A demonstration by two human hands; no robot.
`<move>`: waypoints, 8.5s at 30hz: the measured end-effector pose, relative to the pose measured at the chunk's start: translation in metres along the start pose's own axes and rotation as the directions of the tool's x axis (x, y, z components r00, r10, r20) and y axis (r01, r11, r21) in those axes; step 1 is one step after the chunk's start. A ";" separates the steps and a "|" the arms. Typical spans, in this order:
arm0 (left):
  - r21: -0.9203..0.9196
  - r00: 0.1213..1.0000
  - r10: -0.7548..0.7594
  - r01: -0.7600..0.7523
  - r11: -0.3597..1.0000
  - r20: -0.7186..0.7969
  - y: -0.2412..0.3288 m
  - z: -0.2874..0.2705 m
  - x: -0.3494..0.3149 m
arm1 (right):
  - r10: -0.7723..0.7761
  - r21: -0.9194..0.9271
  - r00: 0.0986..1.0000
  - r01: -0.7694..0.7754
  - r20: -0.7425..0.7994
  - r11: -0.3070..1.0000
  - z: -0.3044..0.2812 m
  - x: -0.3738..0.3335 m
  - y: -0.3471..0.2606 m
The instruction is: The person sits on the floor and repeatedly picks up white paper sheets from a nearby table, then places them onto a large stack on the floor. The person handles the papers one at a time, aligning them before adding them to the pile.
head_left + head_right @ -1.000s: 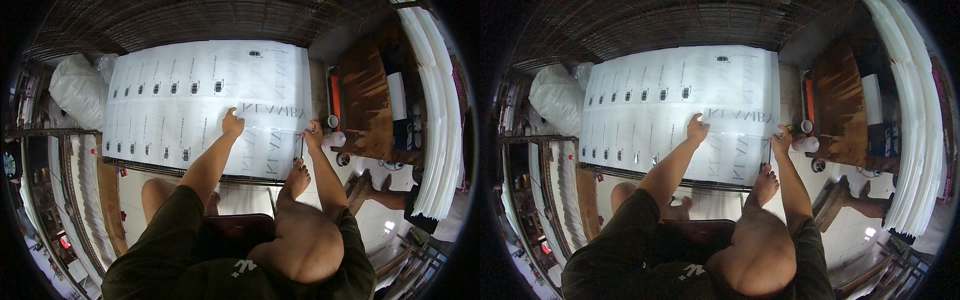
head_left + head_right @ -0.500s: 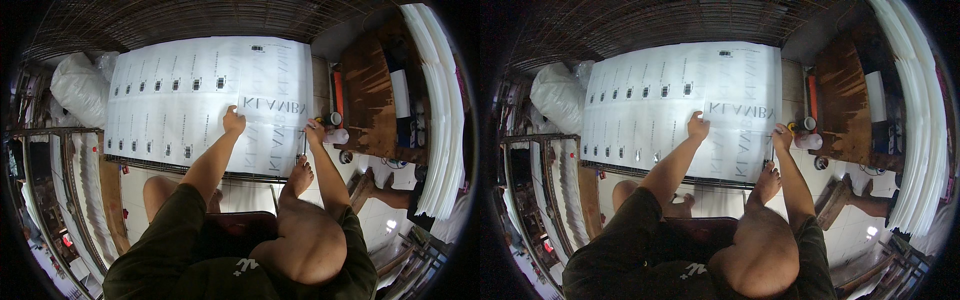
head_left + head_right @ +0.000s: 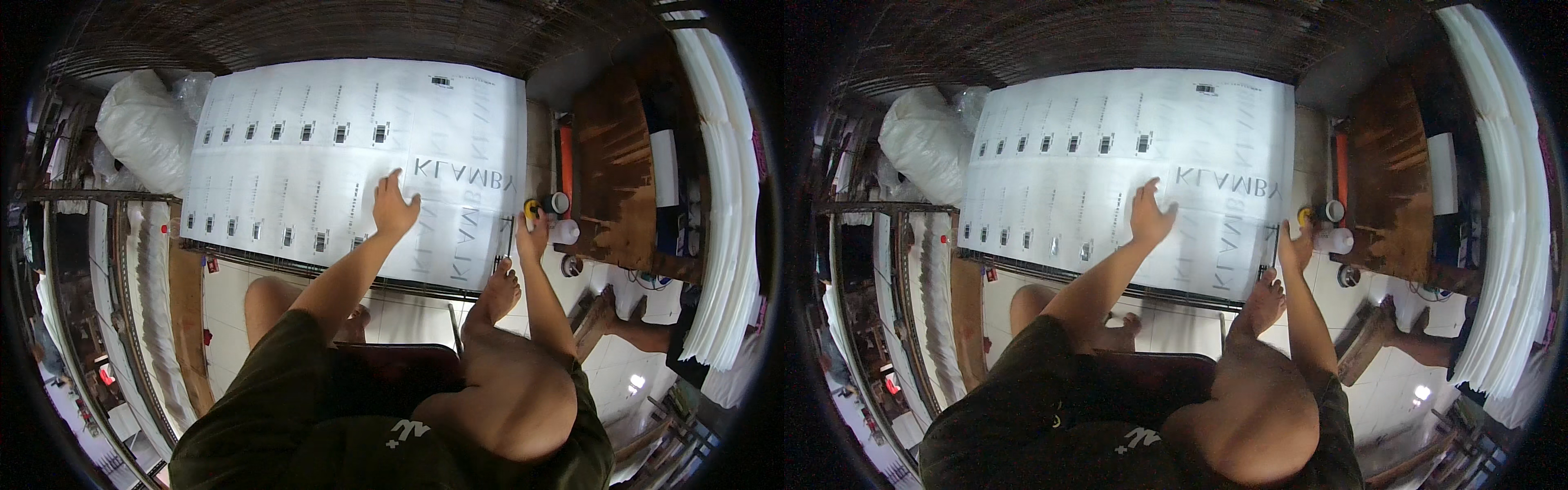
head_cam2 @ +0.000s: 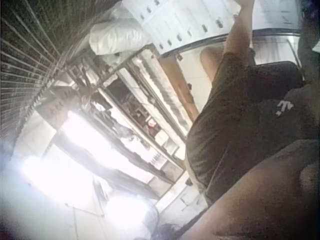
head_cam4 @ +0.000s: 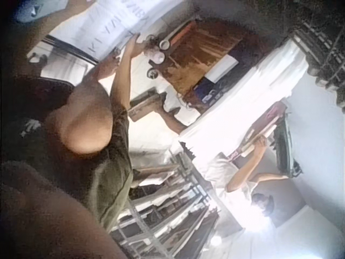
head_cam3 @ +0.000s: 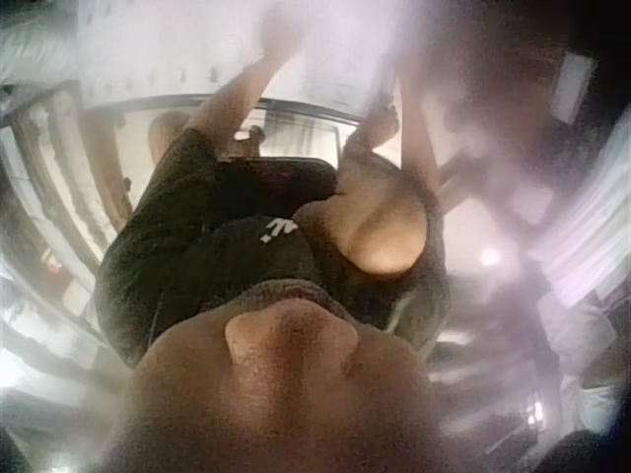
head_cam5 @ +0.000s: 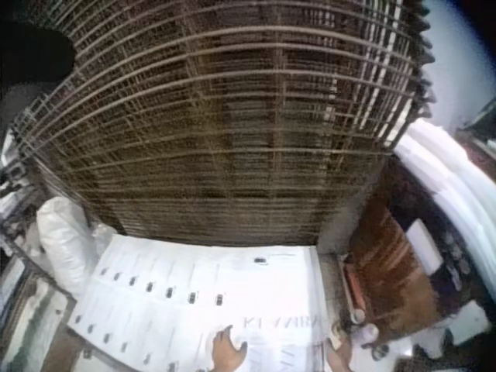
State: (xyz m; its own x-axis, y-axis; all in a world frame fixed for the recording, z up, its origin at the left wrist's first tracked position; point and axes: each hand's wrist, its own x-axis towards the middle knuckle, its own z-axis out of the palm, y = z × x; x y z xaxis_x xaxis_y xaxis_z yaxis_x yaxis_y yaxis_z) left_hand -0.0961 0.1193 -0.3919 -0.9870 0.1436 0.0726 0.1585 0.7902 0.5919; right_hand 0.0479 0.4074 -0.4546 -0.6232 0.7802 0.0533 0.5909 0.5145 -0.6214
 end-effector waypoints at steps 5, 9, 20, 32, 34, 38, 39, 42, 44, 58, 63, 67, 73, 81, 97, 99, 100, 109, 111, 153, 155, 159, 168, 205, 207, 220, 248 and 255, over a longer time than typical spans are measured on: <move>-0.246 0.665 0.084 0.153 0.957 0.742 0.015 -0.108 -0.084 | 0.138 0.230 0.990 -0.142 0.032 0.963 -0.041 -0.072 0.000; -0.523 0.264 0.452 0.368 0.769 0.852 0.050 -0.213 -0.171 | 0.383 0.508 0.923 -0.319 -0.025 0.801 -0.065 -0.113 0.005; -0.220 0.193 0.249 -0.158 0.963 0.949 0.012 -0.171 -0.248 | -0.028 0.800 0.966 0.229 -0.258 0.554 -0.313 -0.095 -0.190; -0.218 0.334 0.281 -0.212 0.953 0.900 -0.007 -0.164 -0.252 | -0.677 0.475 0.290 0.531 0.677 0.702 -0.340 -0.217 -0.284; -0.229 0.345 0.293 -0.215 0.950 0.892 -0.009 -0.161 -0.252 | -0.645 0.356 0.187 0.705 0.741 0.614 -0.340 -0.222 -0.305; -0.224 0.367 0.288 -0.209 0.952 0.885 -0.013 -0.156 -0.256 | -0.662 0.410 0.281 0.601 0.695 0.686 -0.339 -0.221 -0.309; -0.211 0.366 0.275 -0.206 0.956 0.889 -0.013 -0.157 -0.254 | -0.657 0.384 0.312 0.611 0.686 0.692 -0.340 -0.222 -0.313; -0.190 0.342 0.252 -0.205 0.960 0.905 -0.008 -0.153 -0.251 | -0.668 0.304 0.315 0.706 0.674 0.639 -0.348 -0.223 -0.326; -0.178 0.344 0.235 -0.191 0.965 0.909 -0.006 -0.150 -0.253 | -0.668 0.330 0.288 0.694 0.686 0.639 -0.345 -0.225 -0.327; -0.159 0.339 0.212 -0.178 0.971 0.917 -0.002 -0.165 -0.247 | -0.645 0.412 0.177 0.639 0.744 0.650 -0.332 -0.219 -0.339; -0.157 0.319 0.203 -0.162 0.974 0.926 0.000 -0.177 -0.244 | -0.641 0.441 0.172 0.594 0.748 0.673 -0.330 -0.221 -0.339; -0.184 0.334 0.236 -0.182 0.966 0.912 -0.004 -0.164 -0.247 | -0.656 0.428 0.177 0.628 0.734 0.650 -0.334 -0.222 -0.337; -0.197 0.377 0.272 -0.226 0.954 0.885 -0.010 -0.153 -0.252 | -0.705 0.462 0.235 0.612 0.669 0.642 -0.331 -0.223 -0.328; -0.175 0.356 0.242 -0.208 0.962 0.903 -0.005 -0.163 -0.246 | -0.677 0.459 0.237 0.578 0.697 0.675 -0.335 -0.222 -0.326; -0.157 0.319 0.212 -0.191 0.969 0.924 -0.007 -0.153 -0.245 | -0.684 0.466 0.219 0.587 0.696 0.662 -0.343 -0.217 -0.317; -0.191 0.359 0.242 -0.172 0.966 0.901 -0.020 -0.136 -0.252 | -0.689 0.497 0.209 0.554 0.694 0.668 -0.341 -0.217 -0.320; -0.181 0.384 0.239 -0.182 0.967 0.892 -0.019 -0.138 -0.252 | -0.687 0.502 0.228 0.533 0.690 0.681 -0.341 -0.217 -0.318; -0.179 0.339 0.241 -0.203 0.963 0.909 -0.017 -0.141 -0.242 | -0.698 0.503 0.236 0.545 0.676 0.671 -0.339 -0.207 -0.307; -0.171 0.298 0.220 -0.181 0.969 0.929 -0.010 -0.143 -0.240 | -0.710 0.514 0.250 0.539 0.659 0.667 -0.341 -0.208 -0.300; -0.019 0.569 0.374 -0.532 0.847 0.733 0.008 -0.159 -0.260 | -0.757 0.546 0.296 0.547 0.583 0.634 -0.340 -0.206 -0.260; -0.014 0.591 0.390 -0.539 0.842 0.706 0.006 -0.159 -0.260 | -0.768 0.551 0.296 0.557 0.568 0.622 -0.335 -0.205 -0.262; 0.070 0.611 0.395 -0.596 0.800 0.686 -0.004 -0.159 -0.262 | -0.767 0.560 0.289 0.546 0.573 0.623 -0.325 -0.203 -0.263; 0.120 0.631 0.428 -0.639 0.760 0.648 0.001 -0.161 -0.265 | -0.799 0.574 0.257 0.580 0.544 0.578 -0.320 -0.201 -0.265; -0.259 0.891 0.262 -0.172 0.950 0.371 -0.004 -0.160 -0.248 | 0.501 0.774 0.599 0.390 -0.625 0.499 -0.601 0.058 -0.103; -0.268 0.892 0.261 -0.167 0.949 0.368 -0.004 -0.164 -0.249 | 0.527 0.794 0.610 0.327 -0.591 0.512 -0.602 0.079 -0.099; -0.597 0.805 0.337 0.027 0.801 0.488 0.066 -0.210 -0.217 | -0.255 0.805 0.803 0.579 -0.538 0.126 -0.559 0.038 -0.267; -0.975 0.952 -0.240 0.212 0.064 0.191 0.162 -0.286 0.045 | -0.305 0.903 0.876 -0.267 0.373 0.338 -0.271 0.020 -0.334; -0.955 0.981 -0.134 0.172 0.243 0.142 0.108 -0.216 -0.063 | -0.230 0.857 0.898 -0.241 0.375 0.456 -0.252 -0.043 -0.220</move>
State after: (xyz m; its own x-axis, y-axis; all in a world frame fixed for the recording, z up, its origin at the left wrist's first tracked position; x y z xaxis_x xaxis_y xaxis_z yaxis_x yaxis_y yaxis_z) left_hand -0.0227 0.0672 -0.1594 -0.9852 0.1199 -0.1225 -0.1575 -0.3518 0.9227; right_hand 0.0743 0.3504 -0.1232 -0.8878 0.4487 -0.1024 -0.0189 -0.2578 -0.9660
